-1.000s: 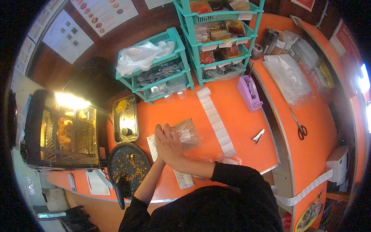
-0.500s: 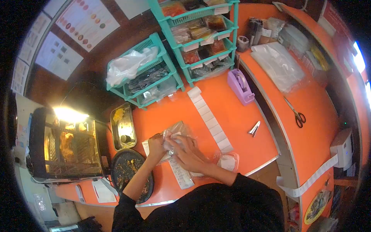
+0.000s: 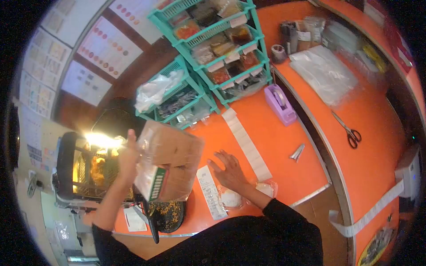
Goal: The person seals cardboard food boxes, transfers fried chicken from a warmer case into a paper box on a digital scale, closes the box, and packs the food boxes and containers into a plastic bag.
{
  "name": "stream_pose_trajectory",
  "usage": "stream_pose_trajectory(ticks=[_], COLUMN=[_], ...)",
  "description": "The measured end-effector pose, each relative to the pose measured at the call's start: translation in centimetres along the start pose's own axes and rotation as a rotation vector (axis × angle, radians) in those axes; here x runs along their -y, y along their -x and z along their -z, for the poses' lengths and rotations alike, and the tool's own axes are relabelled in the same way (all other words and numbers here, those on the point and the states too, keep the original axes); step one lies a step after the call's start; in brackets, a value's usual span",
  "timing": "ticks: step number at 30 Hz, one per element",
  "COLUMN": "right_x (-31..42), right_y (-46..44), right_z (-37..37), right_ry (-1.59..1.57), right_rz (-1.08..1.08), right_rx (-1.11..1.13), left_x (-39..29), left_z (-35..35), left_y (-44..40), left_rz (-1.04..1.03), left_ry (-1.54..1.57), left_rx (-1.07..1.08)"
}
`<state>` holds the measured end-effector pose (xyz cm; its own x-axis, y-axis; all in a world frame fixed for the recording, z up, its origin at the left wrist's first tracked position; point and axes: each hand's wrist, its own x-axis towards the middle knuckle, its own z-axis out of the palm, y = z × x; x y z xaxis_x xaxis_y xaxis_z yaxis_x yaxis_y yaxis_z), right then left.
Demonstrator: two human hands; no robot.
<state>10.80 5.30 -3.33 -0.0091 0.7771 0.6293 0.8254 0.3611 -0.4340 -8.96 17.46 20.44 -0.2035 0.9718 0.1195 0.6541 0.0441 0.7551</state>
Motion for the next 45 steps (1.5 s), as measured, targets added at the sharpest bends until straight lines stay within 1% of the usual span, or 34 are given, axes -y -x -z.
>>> stream_pose_trajectory(ticks=[1, 3, 5, 7, 9, 11, 13, 15, 16, 18, 21, 22, 23, 24, 25, 26, 27, 28, 29, 30, 31, 32, 34, 35, 36, 37, 38, 39, 40, 41, 42, 43, 44, 45], right_x=[0.4, 1.8, 3.2, 5.6, 7.8, 7.3, 8.4, 8.3, 8.4, 7.5, 6.6, 6.2, 5.8, 5.0, 4.3, 3.6, 2.3, 0.8, -0.7, -1.6, -3.1, -5.2, -10.6, -13.3, -16.0, -18.8, -20.3, -24.4, -26.0, -26.1, -30.5, -33.8, -36.6, -38.5], right_y=[-1.3, -4.3, -6.5, -8.6, -9.8, -9.6, -9.9, -8.9, -7.6, -6.5, -7.8, -8.2, -8.7, -8.9, -9.3, -9.7, -9.7, -9.5, -9.3, -8.4, -7.0, -5.0, -1.6, -0.7, 0.2, -0.6, -3.1, -4.5, -7.2, -10.9, -12.5, -14.4, -16.4, -18.4], right_z=[-1.1, -3.0, -4.1, -4.4, -3.9, -2.1, 0.3, 0.0, -3.1, -3.8, 2.6, 4.5, 6.5, 5.8, 6.8, 7.7, 7.8, 7.1, 6.0, 3.8, 2.7, 2.1, -2.0, -2.0, -2.0, 0.5, 2.9, 4.5, 7.4, 12.1, 10.8, 10.8, 11.0, 11.0], right_ry=[-0.018, -0.137, -0.192, -0.246, -0.519, -0.439, -0.869, -0.922, -1.325, -1.675, -1.518, -1.495, -1.472, -1.531, -1.757, -1.958, -1.947, -2.074, -2.160, -2.298, -2.292, -1.986, -2.395, -2.587, -2.770, -2.357, -2.199, -1.919, -1.806, -1.419, -1.104, -0.725, -0.350, -0.160], right_rz=[0.023, 0.138, 0.240, 0.334, 0.254, 0.379, 0.346, 0.311, 0.098, -0.147, -0.177, -0.224, -0.270, -0.422, -0.507, -0.630, -0.637, -0.829, -1.020, -0.748, -0.753, -0.462, -0.417, -0.658, -0.882, -0.993, -1.352, -1.223, -1.103, -0.990, -0.892, -0.791, -0.673, -0.512], right_rx=[-0.016, -0.435, -0.529, -0.619, -0.893, -0.829, -0.788, -0.685, -0.392, -0.080, -0.230, -0.236, -0.241, -0.197, -0.045, 0.105, 0.098, 0.458, 0.839, 0.824, 0.810, 0.847, 1.050, 0.927, 0.756, 0.407, 0.041, 0.125, -0.018, -0.092, -0.204, -0.222, -0.238, -0.310], left_x=[-3.3, -5.6, -9.2, -8.9, -9.9, -9.2, -9.9, -11.5, -9.9, -6.5, -4.9, -5.1, -6.4, -7.6, -8.8, -10.5, -11.2, -10.6, -10.3, -10.4, -10.5, -9.8, -6.7, -5.2, -3.8, -2.6, -2.2, -1.3, 0.2, 1.9, 4.6, 7.4, 10.1, 11.5], left_z=[3.0, 7.3, 9.5, 11.7, 12.5, 13.4, 12.7, 12.3, 13.2, 13.4, 12.3, 11.2, 10.4, 9.5, 8.7, 7.5, 6.7, 6.1, 5.3, 4.2, 3.1, 2.2, 0.4, -0.7, -1.9, -3.1, -4.7, -6.4, -8.5, -10.3, -10.8, -12.5, -14.5, -15.6], left_y=[0.6, 0.3, 2.1, 1.9, 3.4, 4.3, 4.5, 5.9, 5.1, 3.3, 2.5, 3.0, 4.1, 5.1, 6.2, 7.0, 7.3, 6.5, 6.3, 6.3, 6.1, 6.0, 6.2, 6.1, 6.0, 6.0, 6.5, 6.1, 5.4, 4.9, 4.2, 3.8, 3.2, 2.7], left_rz=[0.148, 0.226, 0.286, 0.337, 0.368, 0.224, 0.228, 0.143, -0.088, -0.505, -0.496, -0.663, -0.725, -0.787, -0.848, -0.896, -0.937, -1.059, -1.061, -1.284, -1.510, -1.518, -1.346, -1.338, -1.131, -0.923, -0.621, -0.617, -0.566, -0.511, -0.463, -0.462, -0.528, -0.594], left_ry=[-0.082, 0.135, 0.368, 0.493, 0.573, 0.437, 0.441, -0.067, -0.262, -0.205, -0.205, -0.344, -0.441, -0.537, -0.631, -0.641, -0.647, -0.568, -0.557, -0.639, -0.722, -0.714, -0.473, -0.466, -0.433, -0.400, -0.279, -0.274, -0.173, -0.076, -0.210, -0.207, -0.172, -0.137], left_rx=[0.036, 0.083, 0.002, 0.000, -0.019, 0.045, 0.025, -0.019, 0.047, 0.119, 0.127, -0.064, -0.089, -0.121, -0.159, -0.012, 0.135, 0.317, 0.324, 0.355, 0.381, 0.385, 0.513, 0.510, 0.427, 0.347, 0.322, 0.321, 0.204, 0.087, 0.176, 0.174, 0.133, 0.093])
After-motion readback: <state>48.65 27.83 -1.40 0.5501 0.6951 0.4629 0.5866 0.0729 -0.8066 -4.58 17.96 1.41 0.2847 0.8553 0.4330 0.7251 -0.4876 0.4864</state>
